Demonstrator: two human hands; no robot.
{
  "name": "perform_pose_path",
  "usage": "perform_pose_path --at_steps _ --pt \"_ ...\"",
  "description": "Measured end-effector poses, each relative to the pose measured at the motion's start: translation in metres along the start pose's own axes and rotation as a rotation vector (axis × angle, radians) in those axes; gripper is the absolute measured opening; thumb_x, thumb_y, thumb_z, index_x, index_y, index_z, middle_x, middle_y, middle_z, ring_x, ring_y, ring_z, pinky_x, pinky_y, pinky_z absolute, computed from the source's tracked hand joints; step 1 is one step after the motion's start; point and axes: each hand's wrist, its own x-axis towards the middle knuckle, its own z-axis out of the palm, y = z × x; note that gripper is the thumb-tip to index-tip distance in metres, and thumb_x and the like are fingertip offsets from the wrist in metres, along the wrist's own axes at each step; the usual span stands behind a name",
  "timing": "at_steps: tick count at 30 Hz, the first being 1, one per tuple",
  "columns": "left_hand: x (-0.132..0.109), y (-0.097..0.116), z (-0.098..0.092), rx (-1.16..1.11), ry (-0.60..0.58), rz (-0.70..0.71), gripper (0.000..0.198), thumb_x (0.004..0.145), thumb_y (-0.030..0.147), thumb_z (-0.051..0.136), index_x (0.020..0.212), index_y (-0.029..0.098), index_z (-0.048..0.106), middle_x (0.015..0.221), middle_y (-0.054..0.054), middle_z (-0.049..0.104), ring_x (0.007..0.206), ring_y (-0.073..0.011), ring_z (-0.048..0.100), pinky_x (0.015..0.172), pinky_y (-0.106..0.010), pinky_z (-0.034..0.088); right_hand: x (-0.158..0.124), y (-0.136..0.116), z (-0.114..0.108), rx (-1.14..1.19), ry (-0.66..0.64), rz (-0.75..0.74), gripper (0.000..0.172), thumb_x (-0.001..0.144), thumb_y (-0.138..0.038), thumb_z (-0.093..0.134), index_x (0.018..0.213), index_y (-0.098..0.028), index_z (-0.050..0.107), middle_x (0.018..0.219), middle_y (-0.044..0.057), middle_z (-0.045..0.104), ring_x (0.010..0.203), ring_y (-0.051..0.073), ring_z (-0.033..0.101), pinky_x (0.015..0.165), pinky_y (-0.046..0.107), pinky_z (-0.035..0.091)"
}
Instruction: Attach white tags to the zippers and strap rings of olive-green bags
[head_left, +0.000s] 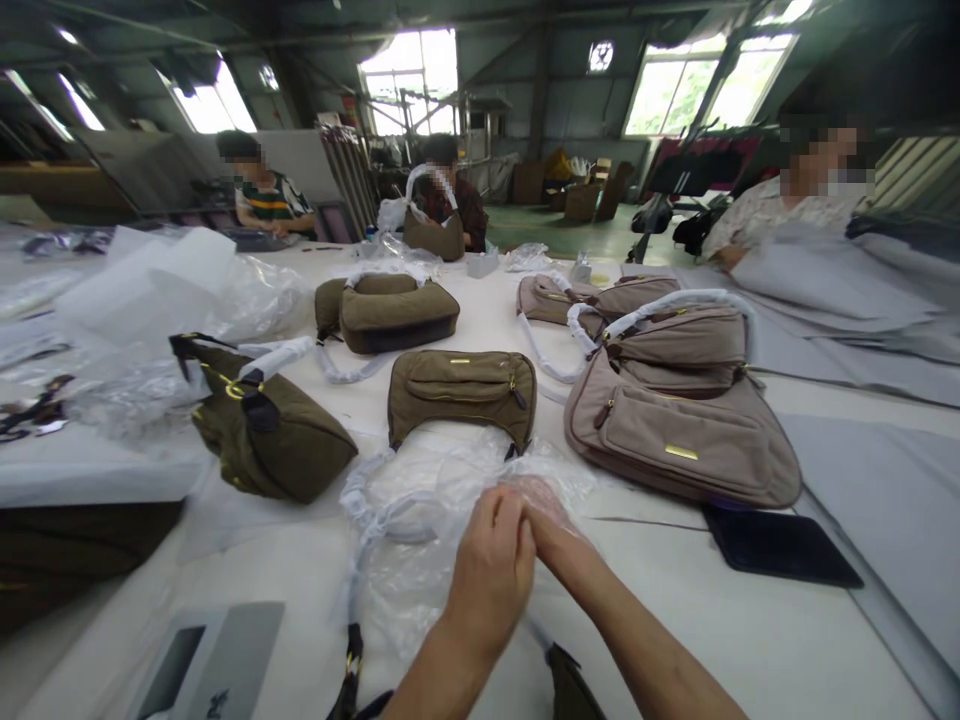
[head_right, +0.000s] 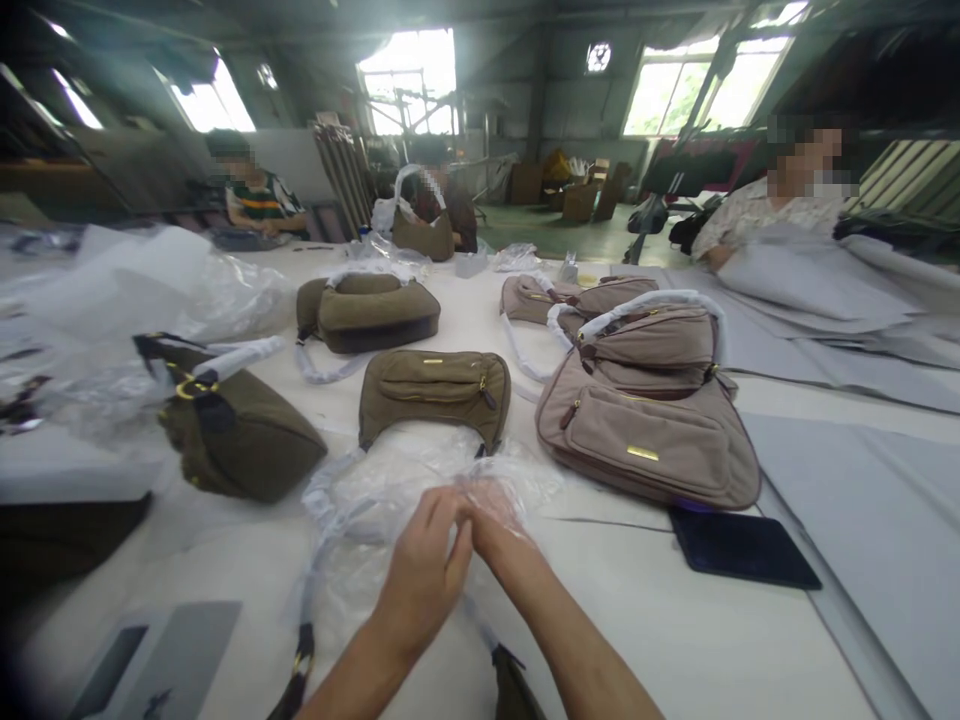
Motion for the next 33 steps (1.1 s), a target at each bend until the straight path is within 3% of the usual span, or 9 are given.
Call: perform_pose_path --at_steps 4,8,10,13,17,20,22,27,33 --pt "0.006 -0.04 0.01 0.07 -0.113 -0.213 0.038 0.068 0.01 0.048 0.105 0.014 0.058 0.114 -0.013 0.059 0.114 -0.0295 0.048 0.099 -0.05 0.036 -0.007 0.003 -0.017 0.187 -0.115 -0.015 0.038 0.085 -0.049 0.05 0.069 -0.015 0.059 0.062 0.0 0.058 0.058 0.012 0.056 0.053 0.023 0.045" --pt "0.012 -0.055 -0.004 -0.371 -0.346 -0.437 0.026 0.076 0.023 0.042 0.079 0.017 0.067 0.079 -0.005 0.068 0.081 -0.0217 0.06 0.079 -0.036 0.047 -0.016 0.014 -0.026 0.34 -0.169 0.008 0.058 0.092 -0.055 0.022 0.1 -0.013 0.06 0.076 0.006 0.066 0.063 0.015 0.063 0.052 0.024 0.05" --pt "0.019 -0.053 -0.011 -0.548 -0.308 -0.695 0.025 0.073 0.029 0.045 0.071 0.016 0.066 0.071 -0.004 0.066 0.071 -0.0188 0.059 0.065 -0.029 0.047 -0.026 0.011 -0.022 0.303 -0.154 -0.008 0.055 0.091 -0.054 0.028 0.117 -0.014 0.054 0.104 0.013 0.065 0.091 0.021 0.064 0.071 0.031 0.054" --pt "0.034 -0.056 -0.015 -0.622 -0.196 -0.916 0.023 0.067 0.031 0.047 0.065 0.015 0.063 0.067 -0.004 0.064 0.065 -0.0167 0.057 0.054 -0.025 0.045 -0.047 0.0 -0.009 0.04 -0.105 -0.124 0.061 0.084 -0.044 0.052 0.135 -0.015 0.038 0.141 0.017 0.035 0.129 0.03 0.034 0.101 0.045 0.038" --pt "0.059 -0.074 -0.014 -0.554 -0.068 -0.979 0.022 0.065 0.032 0.042 0.066 0.015 0.056 0.063 -0.003 0.058 0.056 -0.0148 0.055 0.048 -0.025 0.046 -0.068 0.004 0.004 -0.289 -0.218 -0.29 0.039 0.079 -0.018 0.059 0.116 -0.007 0.056 0.135 0.021 0.042 0.125 0.033 0.04 0.098 0.044 0.043" --pt "0.078 -0.081 -0.011 -0.472 -0.004 -0.949 0.019 0.067 0.029 0.038 0.07 0.017 0.053 0.062 -0.001 0.056 0.054 -0.0132 0.054 0.046 -0.024 0.047 -0.069 0.025 0.005 -0.429 -0.261 -0.376 0.007 0.077 -0.014 0.061 0.076 -0.011 0.067 0.119 0.018 0.057 0.109 0.032 0.054 0.086 0.041 0.052" --pt "0.092 -0.08 -0.008 -0.407 -0.025 -0.879 0.019 0.068 0.027 0.036 0.069 0.016 0.053 0.062 -0.001 0.057 0.052 -0.0128 0.054 0.044 -0.022 0.046 -0.064 0.036 0.001 -0.457 -0.189 -0.376 0.012 0.077 -0.02 0.064 0.067 -0.013 0.066 0.12 0.018 0.056 0.108 0.033 0.054 0.083 0.043 0.052" --pt "0.123 -0.068 0.004 -0.191 -0.204 -0.595 0.021 0.07 0.03 0.048 0.058 0.015 0.056 0.049 0.0 0.055 0.037 -0.0115 0.047 0.038 -0.022 0.038 -0.034 0.026 -0.01 -0.211 0.232 -0.299 0.023 0.089 -0.022 0.044 0.1 -0.016 0.063 0.123 0.015 0.054 0.11 0.025 0.052 0.092 0.041 0.046" --pt "0.13 -0.067 0.016 0.013 -0.291 -0.234 0.015 0.073 0.023 0.054 0.077 0.016 0.066 0.069 -0.004 0.067 0.065 -0.0203 0.064 0.065 -0.029 0.049 0.026 0.036 -0.002 -0.07 0.189 -0.089 0.04 0.079 -0.001 0.038 0.11 -0.016 0.059 0.104 0.009 0.064 0.096 0.018 0.06 0.085 0.03 0.047"
